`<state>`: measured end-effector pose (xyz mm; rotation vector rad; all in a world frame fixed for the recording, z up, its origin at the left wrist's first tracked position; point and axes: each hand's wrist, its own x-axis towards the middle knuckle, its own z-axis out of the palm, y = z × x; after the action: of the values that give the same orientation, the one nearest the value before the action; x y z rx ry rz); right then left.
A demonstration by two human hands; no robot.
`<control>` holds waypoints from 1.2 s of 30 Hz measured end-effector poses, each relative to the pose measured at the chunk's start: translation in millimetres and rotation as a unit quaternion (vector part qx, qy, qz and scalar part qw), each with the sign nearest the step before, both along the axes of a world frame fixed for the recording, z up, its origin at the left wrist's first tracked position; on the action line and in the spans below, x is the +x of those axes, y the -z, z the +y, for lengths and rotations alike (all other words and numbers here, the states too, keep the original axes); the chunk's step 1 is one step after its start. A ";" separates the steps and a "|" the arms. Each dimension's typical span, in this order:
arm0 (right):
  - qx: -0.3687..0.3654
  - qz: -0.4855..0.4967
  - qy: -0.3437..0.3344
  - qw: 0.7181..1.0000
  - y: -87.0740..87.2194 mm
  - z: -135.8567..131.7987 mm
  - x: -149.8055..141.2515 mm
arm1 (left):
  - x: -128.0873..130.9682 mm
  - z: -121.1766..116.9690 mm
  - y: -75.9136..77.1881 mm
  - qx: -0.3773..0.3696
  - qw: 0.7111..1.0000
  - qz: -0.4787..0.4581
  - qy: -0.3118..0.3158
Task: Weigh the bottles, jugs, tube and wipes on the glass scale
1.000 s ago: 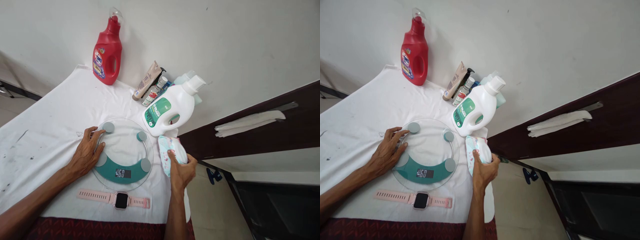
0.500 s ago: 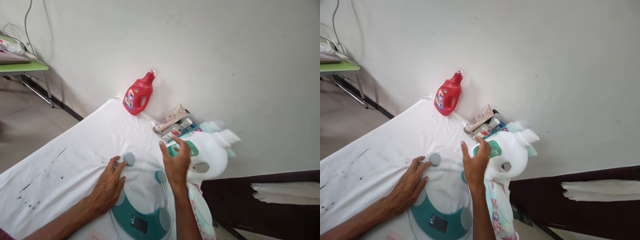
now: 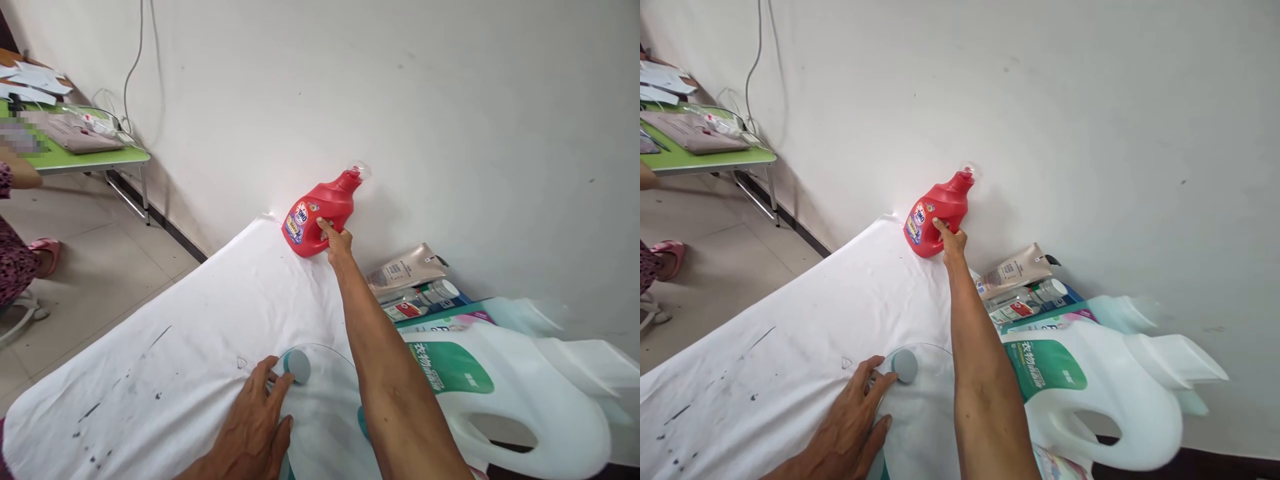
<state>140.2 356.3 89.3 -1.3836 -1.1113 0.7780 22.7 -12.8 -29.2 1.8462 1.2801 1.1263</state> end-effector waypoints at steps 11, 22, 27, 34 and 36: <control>0.037 0.084 0.041 0.995 -6.9 -64.0 -17.1 | -5.3 3.3 -10.2 0.008 1.000 0.011 0.022; 0.066 0.058 0.009 0.996 -41.9 -271.1 50.4 | -3.2 -1.7 -9.4 0.037 0.999 0.016 -0.019; 0.054 0.052 0.043 0.996 -43.3 -353.2 77.2 | -8.1 1.8 -13.8 0.023 1.000 0.014 -0.005; 0.053 0.070 0.093 0.992 -25.2 -404.1 84.3 | -16.7 7.0 -25.3 0.009 0.999 0.043 0.029; 0.064 0.064 0.097 0.991 -20.0 -409.8 85.0 | -18.3 7.9 -26.6 0.007 0.998 0.047 0.029</control>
<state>225.2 -53.5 109.3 -1.2927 -0.8970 0.6338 4.5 -4.9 -2.6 1.9548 1.2654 1.0303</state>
